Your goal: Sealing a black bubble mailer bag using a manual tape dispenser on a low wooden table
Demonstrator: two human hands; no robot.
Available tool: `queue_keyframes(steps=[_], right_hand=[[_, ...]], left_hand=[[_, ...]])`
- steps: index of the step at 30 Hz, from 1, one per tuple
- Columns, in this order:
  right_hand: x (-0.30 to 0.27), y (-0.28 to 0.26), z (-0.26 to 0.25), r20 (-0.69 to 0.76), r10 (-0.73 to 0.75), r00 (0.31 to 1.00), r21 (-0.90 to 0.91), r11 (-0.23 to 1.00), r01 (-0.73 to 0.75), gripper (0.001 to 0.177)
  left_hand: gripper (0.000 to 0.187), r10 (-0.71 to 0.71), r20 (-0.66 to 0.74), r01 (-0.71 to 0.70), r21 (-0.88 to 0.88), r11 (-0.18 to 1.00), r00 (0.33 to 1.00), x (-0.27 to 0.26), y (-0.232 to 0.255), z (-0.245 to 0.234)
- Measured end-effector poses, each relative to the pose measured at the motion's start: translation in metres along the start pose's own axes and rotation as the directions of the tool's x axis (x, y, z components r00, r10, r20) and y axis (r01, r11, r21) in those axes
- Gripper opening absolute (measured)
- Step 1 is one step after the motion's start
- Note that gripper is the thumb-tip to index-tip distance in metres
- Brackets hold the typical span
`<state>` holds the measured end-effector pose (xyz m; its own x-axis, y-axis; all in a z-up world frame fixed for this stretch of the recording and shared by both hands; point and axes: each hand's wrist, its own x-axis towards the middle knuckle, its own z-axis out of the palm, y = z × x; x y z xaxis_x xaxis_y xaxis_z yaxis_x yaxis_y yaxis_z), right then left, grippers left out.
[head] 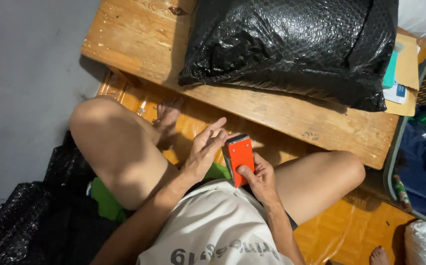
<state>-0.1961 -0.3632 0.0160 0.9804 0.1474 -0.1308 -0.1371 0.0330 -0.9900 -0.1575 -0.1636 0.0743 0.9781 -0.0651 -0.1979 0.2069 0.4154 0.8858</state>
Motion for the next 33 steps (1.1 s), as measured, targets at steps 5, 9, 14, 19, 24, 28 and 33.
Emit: queue_keyframes(steps=[5, 9, 14, 19, 24, 28, 33], right_hand=[[-0.003, 0.005, -0.002, 0.011, 0.041, 0.999, -0.012, 0.999, -0.041, 0.021], [-0.002, 0.006, -0.004, 0.032, 0.071, 0.997, -0.020, 0.997, -0.071, 0.022], [-0.008, 0.006, -0.003, 0.059, 0.108, 0.992, -0.012, 0.994, -0.108, 0.046], [-0.013, 0.000, 0.005, 0.025, 0.162, 0.986, -0.148, 0.977, -0.157, 0.044], [-0.017, 0.011, 0.003, -0.036, 0.115, 0.993, -0.274, 0.954, -0.120, 0.038], [-0.015, -0.003, 0.007, -0.035, 0.087, 0.996, -0.310, 0.946, -0.093, 0.036], [-0.017, -0.010, 0.010, 0.011, 0.121, 0.993, -0.286, 0.952, -0.113, 0.037]], left_hand=[[0.067, -0.021, -0.030, 0.016, -0.181, 0.983, 0.999, 0.009, -0.018, -0.004], [0.070, -0.240, -0.137, 0.194, -0.284, 0.939, 0.961, 0.016, -0.030, -0.003], [0.070, -0.386, -0.181, 0.310, -0.345, 0.886, 0.905, 0.023, -0.047, -0.010], [0.066, -0.390, -0.293, 0.274, -0.365, 0.890, 0.873, 0.022, -0.047, -0.005], [0.062, -0.341, -0.377, 0.179, -0.401, 0.898, 0.861, 0.020, -0.050, -0.004], [0.063, -0.342, -0.378, 0.181, -0.401, 0.898, 0.860, 0.017, -0.045, 0.001], [0.063, -0.334, -0.379, 0.153, -0.434, 0.888, 0.863, 0.017, -0.047, -0.005]])
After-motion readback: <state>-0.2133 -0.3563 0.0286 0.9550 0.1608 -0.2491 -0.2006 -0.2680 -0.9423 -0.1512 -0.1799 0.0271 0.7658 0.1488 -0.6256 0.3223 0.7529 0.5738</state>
